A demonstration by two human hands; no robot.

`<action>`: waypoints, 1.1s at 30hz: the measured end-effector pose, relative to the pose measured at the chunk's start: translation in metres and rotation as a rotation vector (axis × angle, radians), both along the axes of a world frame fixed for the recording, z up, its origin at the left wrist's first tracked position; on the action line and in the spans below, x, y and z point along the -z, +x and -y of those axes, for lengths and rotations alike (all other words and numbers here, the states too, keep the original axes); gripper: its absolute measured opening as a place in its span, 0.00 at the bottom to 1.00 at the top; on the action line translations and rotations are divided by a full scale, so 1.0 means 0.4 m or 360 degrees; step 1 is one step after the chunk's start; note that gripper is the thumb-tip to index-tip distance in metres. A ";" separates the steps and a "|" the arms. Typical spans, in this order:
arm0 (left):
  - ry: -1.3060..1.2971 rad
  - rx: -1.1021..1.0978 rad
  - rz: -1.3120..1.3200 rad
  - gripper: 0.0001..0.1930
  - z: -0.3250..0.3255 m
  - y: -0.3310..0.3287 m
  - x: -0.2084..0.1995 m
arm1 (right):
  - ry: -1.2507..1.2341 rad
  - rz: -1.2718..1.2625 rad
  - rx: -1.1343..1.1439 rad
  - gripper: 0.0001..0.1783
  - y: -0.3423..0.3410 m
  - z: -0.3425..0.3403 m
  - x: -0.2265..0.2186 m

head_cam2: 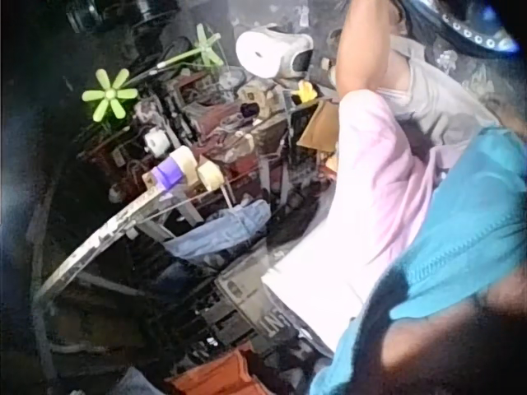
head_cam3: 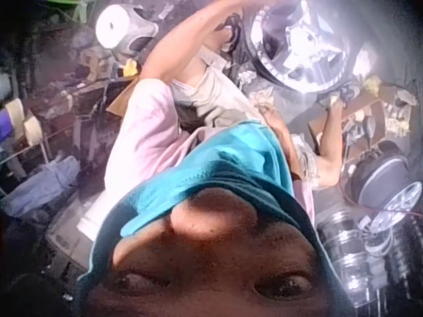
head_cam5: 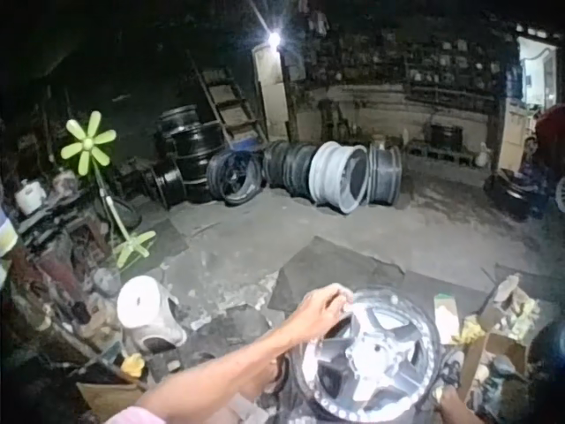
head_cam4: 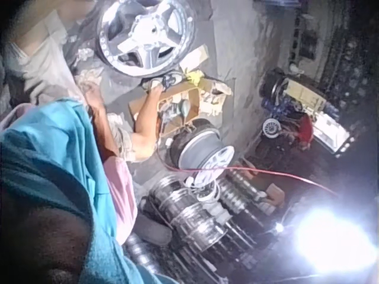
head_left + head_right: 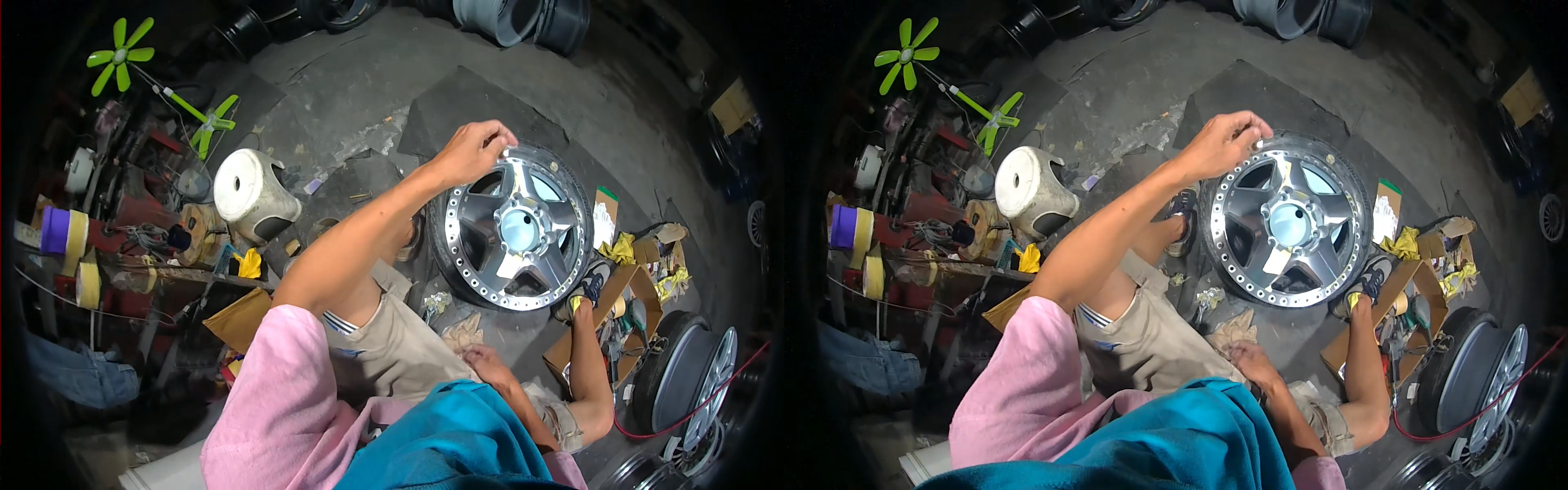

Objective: The person wipes a car rim with a cloth, uses a small tool to manipulate the bolts along the edge, and lifts the center piece of the rim.

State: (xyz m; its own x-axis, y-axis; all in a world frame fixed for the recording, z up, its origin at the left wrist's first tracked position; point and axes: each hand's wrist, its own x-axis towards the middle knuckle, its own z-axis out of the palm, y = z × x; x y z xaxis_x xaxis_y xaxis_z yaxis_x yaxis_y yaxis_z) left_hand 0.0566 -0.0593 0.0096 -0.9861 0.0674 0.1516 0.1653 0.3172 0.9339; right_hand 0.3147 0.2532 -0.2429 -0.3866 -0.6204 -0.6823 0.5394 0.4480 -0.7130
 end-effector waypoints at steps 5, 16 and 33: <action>-0.0080 -0.0011 -0.0112 0.17 -0.034 0.002 -0.026 | -0.0014 -0.0626 0.0310 0.14 -0.121 0.040 -0.245; -0.0293 0.0302 -0.0024 0.15 -0.060 0.030 0.064 | 0.0310 -0.1907 0.0336 0.16 -0.307 -0.059 -0.394; -0.0898 0.0428 0.0124 0.10 -0.168 0.097 0.187 | 0.0460 -0.1811 0.0537 0.15 -0.283 -0.083 -0.262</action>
